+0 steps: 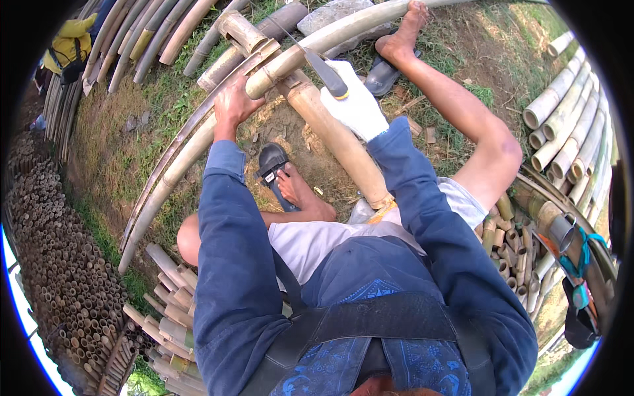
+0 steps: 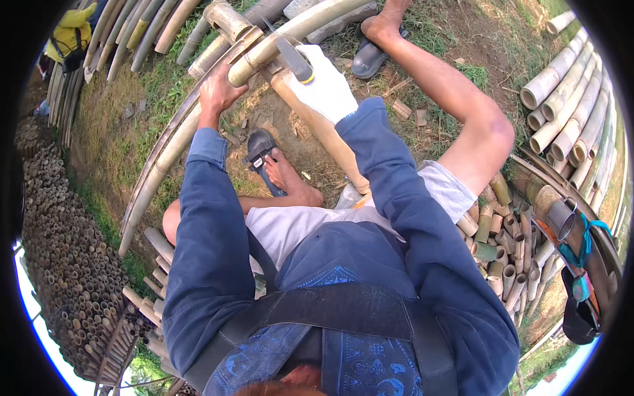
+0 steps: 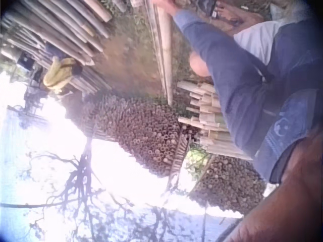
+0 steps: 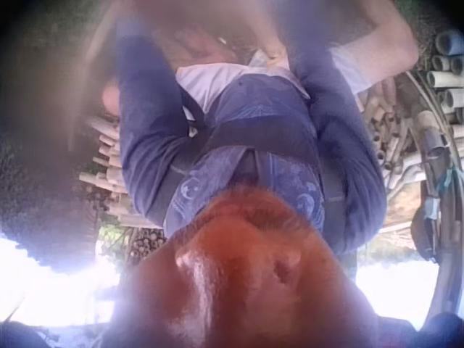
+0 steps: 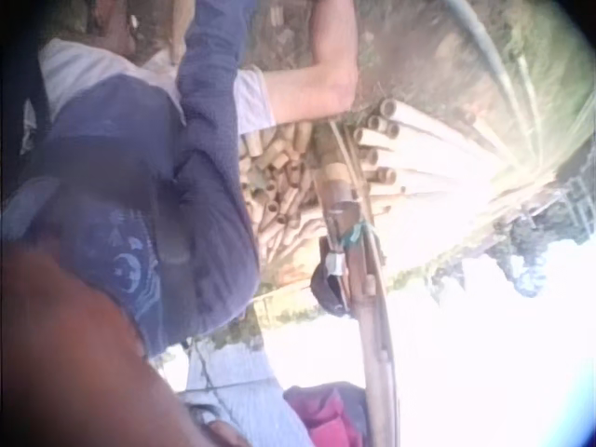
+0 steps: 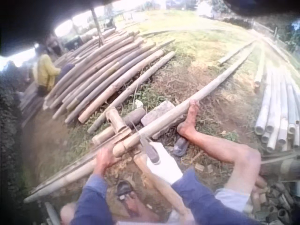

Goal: The person sits on the ground and uses a hand saw to cut long bamboo poles into shorter sections. They repeatedly position a pole on a makeshift wooden stand, saw through it, and then move the cut pieces aside.

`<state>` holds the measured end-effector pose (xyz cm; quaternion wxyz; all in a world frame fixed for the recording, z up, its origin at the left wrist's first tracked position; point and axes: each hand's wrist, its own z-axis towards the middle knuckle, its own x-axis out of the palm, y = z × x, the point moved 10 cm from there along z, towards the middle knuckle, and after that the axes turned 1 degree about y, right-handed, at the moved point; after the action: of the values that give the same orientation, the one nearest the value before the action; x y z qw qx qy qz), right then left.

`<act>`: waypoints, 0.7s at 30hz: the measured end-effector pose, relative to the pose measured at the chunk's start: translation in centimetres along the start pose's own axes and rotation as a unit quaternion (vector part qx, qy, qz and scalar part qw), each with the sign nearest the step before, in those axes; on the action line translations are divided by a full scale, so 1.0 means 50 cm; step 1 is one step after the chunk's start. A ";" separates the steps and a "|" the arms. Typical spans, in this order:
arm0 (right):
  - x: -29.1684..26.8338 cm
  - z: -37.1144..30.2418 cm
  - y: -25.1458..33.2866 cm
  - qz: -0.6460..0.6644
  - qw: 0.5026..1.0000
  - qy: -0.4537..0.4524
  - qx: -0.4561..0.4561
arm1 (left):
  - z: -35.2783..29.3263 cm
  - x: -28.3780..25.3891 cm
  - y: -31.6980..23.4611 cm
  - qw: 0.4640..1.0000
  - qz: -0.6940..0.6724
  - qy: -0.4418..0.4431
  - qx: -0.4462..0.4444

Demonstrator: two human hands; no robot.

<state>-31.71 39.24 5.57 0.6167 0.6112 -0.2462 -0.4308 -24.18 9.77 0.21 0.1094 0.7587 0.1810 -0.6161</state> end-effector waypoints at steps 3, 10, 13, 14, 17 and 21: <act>-0.075 -0.236 0.037 0.001 0.999 0.040 0.007 | -0.002 -0.007 0.043 1.000 -0.013 -0.012 -0.010; -0.111 -0.270 0.052 -0.015 0.996 0.046 0.068 | 0.018 0.009 0.021 0.999 -0.049 -0.018 0.000; -0.007 -0.029 0.014 -0.028 0.998 -0.002 -0.060 | 0.033 -0.012 0.014 0.999 -0.026 -0.023 -0.013; 0.015 0.016 0.019 -0.013 0.996 -0.002 -0.089 | 0.031 -0.019 0.009 0.999 -0.027 -0.031 -0.004; 0.005 0.002 -0.006 -0.011 0.997 0.016 -0.077 | 0.020 -0.013 0.011 0.999 -0.013 -0.048 0.002; -0.090 -0.287 0.057 -0.053 0.997 0.033 0.039 | -0.002 0.020 0.051 0.989 -0.024 -0.142 0.039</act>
<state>-21.43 50.42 7.44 0.5764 0.6611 -0.2095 -0.4322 -22.89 7.64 -0.89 0.0890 0.6629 0.1578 -0.7265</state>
